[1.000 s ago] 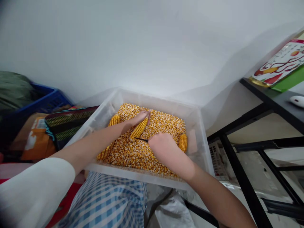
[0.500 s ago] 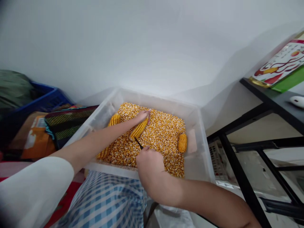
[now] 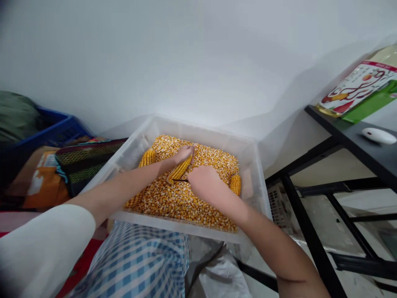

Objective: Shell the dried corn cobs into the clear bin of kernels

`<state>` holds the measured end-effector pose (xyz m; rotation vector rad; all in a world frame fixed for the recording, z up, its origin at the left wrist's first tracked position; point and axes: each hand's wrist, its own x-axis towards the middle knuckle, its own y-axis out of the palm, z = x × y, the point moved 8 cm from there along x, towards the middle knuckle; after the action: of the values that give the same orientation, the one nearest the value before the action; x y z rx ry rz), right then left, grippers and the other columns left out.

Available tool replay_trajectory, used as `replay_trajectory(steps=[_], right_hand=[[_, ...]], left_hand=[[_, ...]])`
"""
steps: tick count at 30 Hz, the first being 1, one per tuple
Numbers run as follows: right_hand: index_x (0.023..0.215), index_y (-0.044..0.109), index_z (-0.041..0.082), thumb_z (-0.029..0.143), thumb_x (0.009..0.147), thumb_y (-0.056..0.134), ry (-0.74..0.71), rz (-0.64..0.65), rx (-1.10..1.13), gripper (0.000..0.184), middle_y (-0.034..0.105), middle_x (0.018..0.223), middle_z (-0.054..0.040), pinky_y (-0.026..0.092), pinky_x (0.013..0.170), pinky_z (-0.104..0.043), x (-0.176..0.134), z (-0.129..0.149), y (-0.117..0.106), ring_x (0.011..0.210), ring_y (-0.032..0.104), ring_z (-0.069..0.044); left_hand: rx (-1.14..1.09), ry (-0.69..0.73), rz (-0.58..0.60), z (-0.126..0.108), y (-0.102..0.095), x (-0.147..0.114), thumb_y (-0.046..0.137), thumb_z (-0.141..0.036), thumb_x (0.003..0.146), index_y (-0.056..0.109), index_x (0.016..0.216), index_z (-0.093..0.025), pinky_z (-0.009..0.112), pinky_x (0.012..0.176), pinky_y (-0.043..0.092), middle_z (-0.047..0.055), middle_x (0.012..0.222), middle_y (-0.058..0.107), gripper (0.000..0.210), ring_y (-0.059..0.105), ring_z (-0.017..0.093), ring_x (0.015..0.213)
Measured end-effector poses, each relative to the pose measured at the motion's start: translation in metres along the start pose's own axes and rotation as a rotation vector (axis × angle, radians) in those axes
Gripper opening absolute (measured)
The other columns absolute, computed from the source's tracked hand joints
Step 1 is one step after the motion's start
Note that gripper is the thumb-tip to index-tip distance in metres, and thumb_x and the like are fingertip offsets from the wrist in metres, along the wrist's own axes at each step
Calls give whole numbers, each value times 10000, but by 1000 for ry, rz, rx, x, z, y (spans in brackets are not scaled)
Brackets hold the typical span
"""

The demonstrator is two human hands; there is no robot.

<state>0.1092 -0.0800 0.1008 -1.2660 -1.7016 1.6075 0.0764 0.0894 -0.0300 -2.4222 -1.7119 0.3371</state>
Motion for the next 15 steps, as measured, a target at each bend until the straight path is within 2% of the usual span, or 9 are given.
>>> replay_trajectory(steps=[3, 6, 10, 15], right_hand=[[845, 703, 149, 297, 796, 496, -4, 30, 6, 259, 697, 779, -126, 459, 659, -270, 12, -33, 11, 776, 661, -226], [830, 695, 193, 398, 811, 472, -43, 64, 52, 303, 695, 776, -85, 437, 638, -250, 16, -48, 25, 773, 653, -207], [823, 686, 197, 410, 811, 473, -28, 64, 50, 302, 688, 776, -81, 427, 643, -256, 9, -49, 28, 775, 648, -208], [833, 681, 196, 381, 825, 459, -11, 55, 24, 289, 684, 774, -85, 423, 635, -266, 3, -40, 24, 752, 649, -214]], left_hand=[[-45, -2, 63, 3, 8, 1, 327, -499, 884, 461, 598, -189, 291, 487, 416, 17, 418, 498, 443, 507, 159, 397], [-66, 24, 100, 2, 11, 2, 331, -513, 880, 468, 603, -190, 305, 493, 415, 22, 410, 497, 447, 496, 159, 381], [-73, 23, 116, 1, 9, 2, 355, -499, 878, 470, 598, -193, 316, 535, 431, 22, 415, 501, 430, 509, 161, 405], [-126, 4, 118, 0, 7, 1, 359, -430, 893, 467, 603, -177, 290, 497, 425, 11, 416, 493, 399, 507, 147, 386]])
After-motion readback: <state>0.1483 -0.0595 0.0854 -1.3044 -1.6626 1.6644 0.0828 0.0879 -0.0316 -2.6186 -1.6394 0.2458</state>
